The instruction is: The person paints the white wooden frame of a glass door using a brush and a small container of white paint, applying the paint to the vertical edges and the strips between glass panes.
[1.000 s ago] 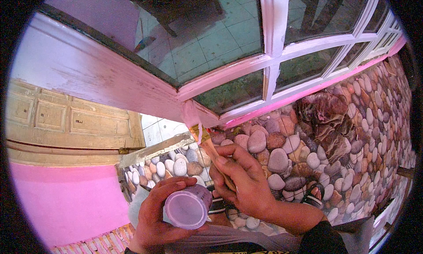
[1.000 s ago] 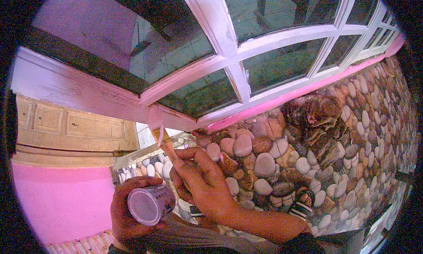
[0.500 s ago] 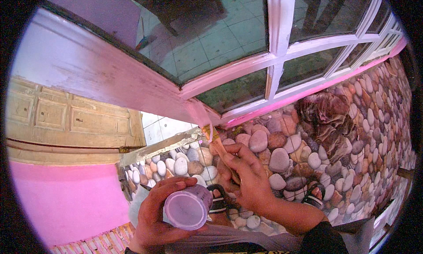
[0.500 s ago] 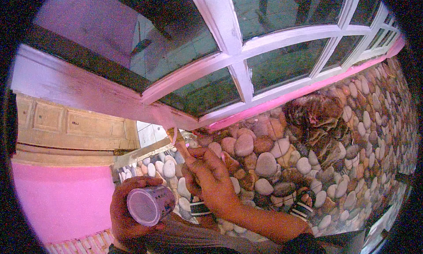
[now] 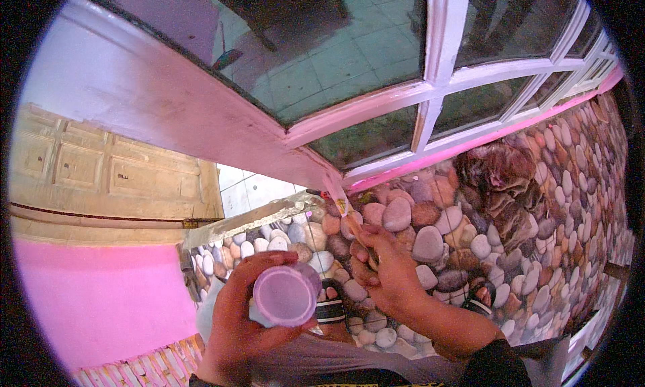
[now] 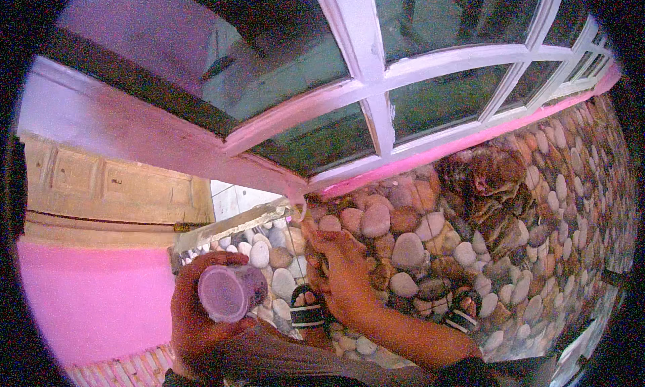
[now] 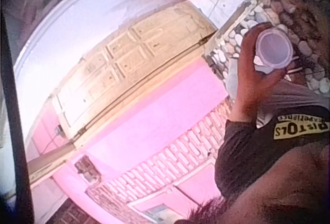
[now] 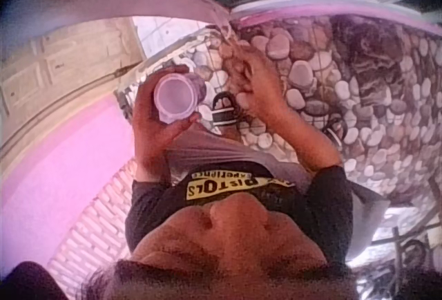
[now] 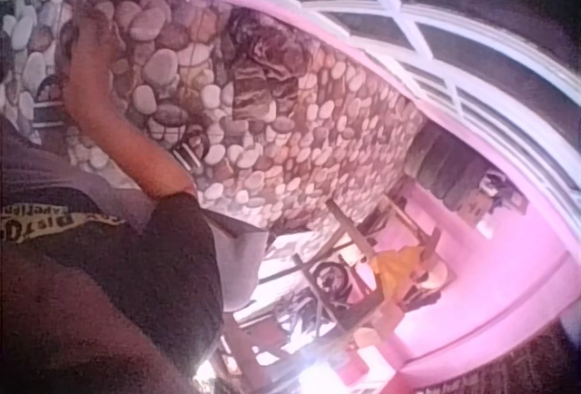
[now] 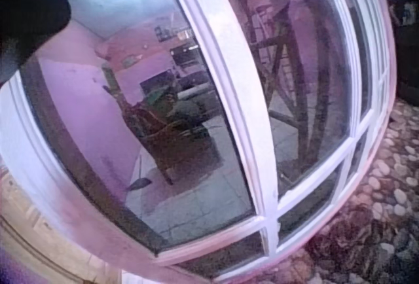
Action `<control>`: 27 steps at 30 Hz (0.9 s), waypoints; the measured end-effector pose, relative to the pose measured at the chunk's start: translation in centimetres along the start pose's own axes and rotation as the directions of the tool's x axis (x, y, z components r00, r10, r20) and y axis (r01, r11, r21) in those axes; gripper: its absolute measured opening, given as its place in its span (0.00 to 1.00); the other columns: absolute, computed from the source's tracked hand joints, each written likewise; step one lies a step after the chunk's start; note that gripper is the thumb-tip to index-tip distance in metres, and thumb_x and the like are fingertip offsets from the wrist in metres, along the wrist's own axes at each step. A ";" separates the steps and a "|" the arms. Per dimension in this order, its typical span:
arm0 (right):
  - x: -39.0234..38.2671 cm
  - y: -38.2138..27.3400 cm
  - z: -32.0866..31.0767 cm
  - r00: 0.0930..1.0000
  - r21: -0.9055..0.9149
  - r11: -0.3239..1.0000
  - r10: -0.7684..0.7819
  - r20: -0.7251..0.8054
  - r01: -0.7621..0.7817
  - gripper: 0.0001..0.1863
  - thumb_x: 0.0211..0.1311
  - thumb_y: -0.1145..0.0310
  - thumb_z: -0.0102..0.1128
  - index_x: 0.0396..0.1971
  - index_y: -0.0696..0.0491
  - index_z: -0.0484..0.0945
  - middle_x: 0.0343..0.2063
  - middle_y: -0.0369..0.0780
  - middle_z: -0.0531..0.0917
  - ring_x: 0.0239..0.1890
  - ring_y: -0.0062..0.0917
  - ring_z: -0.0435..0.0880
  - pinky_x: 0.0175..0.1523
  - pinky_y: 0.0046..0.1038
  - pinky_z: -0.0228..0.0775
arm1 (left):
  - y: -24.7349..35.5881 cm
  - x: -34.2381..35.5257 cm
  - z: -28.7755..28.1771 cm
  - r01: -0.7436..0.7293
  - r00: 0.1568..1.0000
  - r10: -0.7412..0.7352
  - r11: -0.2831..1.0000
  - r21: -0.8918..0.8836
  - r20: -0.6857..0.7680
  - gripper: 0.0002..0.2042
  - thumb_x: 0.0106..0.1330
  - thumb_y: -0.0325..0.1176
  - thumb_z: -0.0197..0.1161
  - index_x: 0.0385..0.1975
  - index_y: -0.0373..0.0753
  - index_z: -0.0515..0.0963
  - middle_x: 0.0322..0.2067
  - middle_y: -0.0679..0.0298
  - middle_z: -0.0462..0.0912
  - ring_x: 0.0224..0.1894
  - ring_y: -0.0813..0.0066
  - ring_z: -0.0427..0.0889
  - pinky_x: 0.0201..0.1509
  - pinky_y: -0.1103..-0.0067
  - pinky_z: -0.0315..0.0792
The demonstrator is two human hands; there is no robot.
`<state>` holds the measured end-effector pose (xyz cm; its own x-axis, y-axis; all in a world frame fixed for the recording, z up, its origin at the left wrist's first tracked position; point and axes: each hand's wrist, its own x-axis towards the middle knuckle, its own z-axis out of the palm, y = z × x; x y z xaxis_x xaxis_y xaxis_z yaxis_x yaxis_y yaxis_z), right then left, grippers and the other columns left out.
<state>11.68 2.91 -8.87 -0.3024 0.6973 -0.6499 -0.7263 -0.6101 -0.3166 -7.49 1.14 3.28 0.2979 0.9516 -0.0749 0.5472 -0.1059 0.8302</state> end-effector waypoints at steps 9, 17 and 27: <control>-3.6 -2.0 -0.2 0.880 -0.681 0.574 -0.409 0.242 0.455 0.14 0.72 0.67 0.56 0.53 0.53 0.74 0.31 0.38 0.79 0.27 0.24 0.78 0.32 0.25 0.68 | -2.9 2.1 -0.7 0.105 0.990 -0.077 0.965 0.242 -0.121 0.36 0.52 0.29 0.79 0.62 0.35 0.68 0.58 0.53 0.76 0.63 0.62 0.75 0.67 0.69 0.68; -8.2 -8.0 3.1 0.627 -0.670 -0.185 -0.244 0.740 0.718 0.22 0.67 0.65 0.60 0.60 0.50 0.76 0.32 0.43 0.81 0.31 0.38 0.82 0.35 0.37 0.78 | -4.3 2.2 -1.1 0.077 0.994 -0.053 0.965 0.253 -0.100 0.34 0.55 0.27 0.74 0.63 0.33 0.68 0.59 0.49 0.73 0.62 0.56 0.74 0.66 0.68 0.68; -7.0 -5.7 5.9 0.648 -0.623 -0.515 -0.160 0.744 0.588 0.21 0.59 0.69 0.64 0.53 0.51 0.80 0.30 0.40 0.77 0.27 0.34 0.82 0.26 0.35 0.73 | -3.9 1.9 0.0 0.053 0.995 -0.020 0.942 0.330 -0.101 0.35 0.51 0.26 0.77 0.62 0.37 0.69 0.58 0.53 0.75 0.62 0.56 0.74 0.67 0.68 0.68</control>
<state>14.32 3.74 1.54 -0.5394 0.8298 0.1434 0.5808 0.4899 -0.6502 -9.05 3.38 -0.07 0.2064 0.9778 -0.0359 0.7898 -0.1449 0.5960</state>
